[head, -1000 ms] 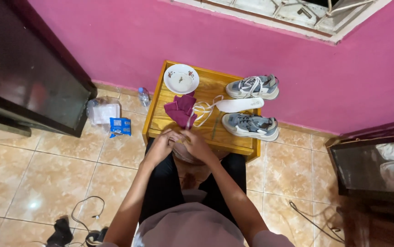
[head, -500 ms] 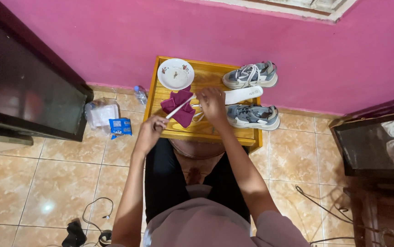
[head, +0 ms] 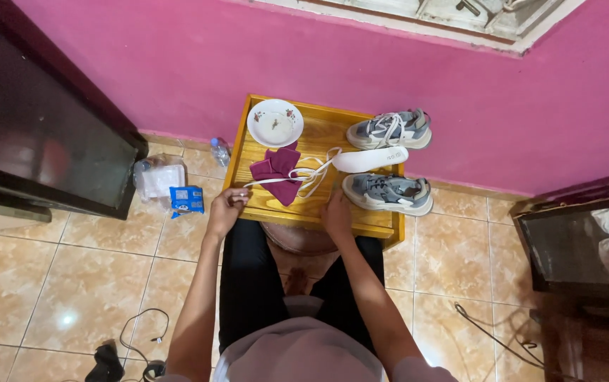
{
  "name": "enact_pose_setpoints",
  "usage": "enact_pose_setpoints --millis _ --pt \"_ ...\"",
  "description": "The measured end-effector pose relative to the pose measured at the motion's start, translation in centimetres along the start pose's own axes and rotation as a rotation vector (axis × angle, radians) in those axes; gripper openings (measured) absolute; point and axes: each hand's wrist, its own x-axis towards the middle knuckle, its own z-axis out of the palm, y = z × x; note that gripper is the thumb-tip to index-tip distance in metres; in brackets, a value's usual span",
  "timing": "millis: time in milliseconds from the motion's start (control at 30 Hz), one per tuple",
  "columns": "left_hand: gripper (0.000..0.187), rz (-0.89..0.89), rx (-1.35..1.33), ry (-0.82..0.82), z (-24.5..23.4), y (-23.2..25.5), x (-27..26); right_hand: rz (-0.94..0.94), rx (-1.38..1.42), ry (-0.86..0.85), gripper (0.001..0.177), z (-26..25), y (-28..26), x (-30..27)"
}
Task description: A person is meticulously cleaning shoe insoles and sneakers using a toothbrush, a cloth, and a cleaning solution while sitting on the floor.
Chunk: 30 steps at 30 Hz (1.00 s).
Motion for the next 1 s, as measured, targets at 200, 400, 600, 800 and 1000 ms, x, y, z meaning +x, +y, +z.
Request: enact_pose_setpoints --millis 200,400,600,800,1000 --pt "0.037 0.092 -0.006 0.064 -1.0 2.4 -0.1 0.290 0.141 -0.267 0.049 -4.1 -0.9 -0.9" --pt "0.040 0.222 -0.058 0.023 -1.9 7.2 1.5 0.453 0.090 -0.411 0.049 -7.2 0.8 -6.5" --pt "0.041 0.488 0.016 0.127 -3.2 12.6 4.2 0.142 0.292 -0.440 0.068 -6.0 -11.2 -5.1" --pt "0.041 0.343 0.029 0.096 -2.9 11.7 1.5 -0.155 -0.014 0.035 0.058 8.8 -6.7 1.8" --pt "0.041 0.398 -0.065 0.081 -2.1 9.6 2.9 0.028 0.092 -0.013 0.041 1.0 -6.2 1.4"
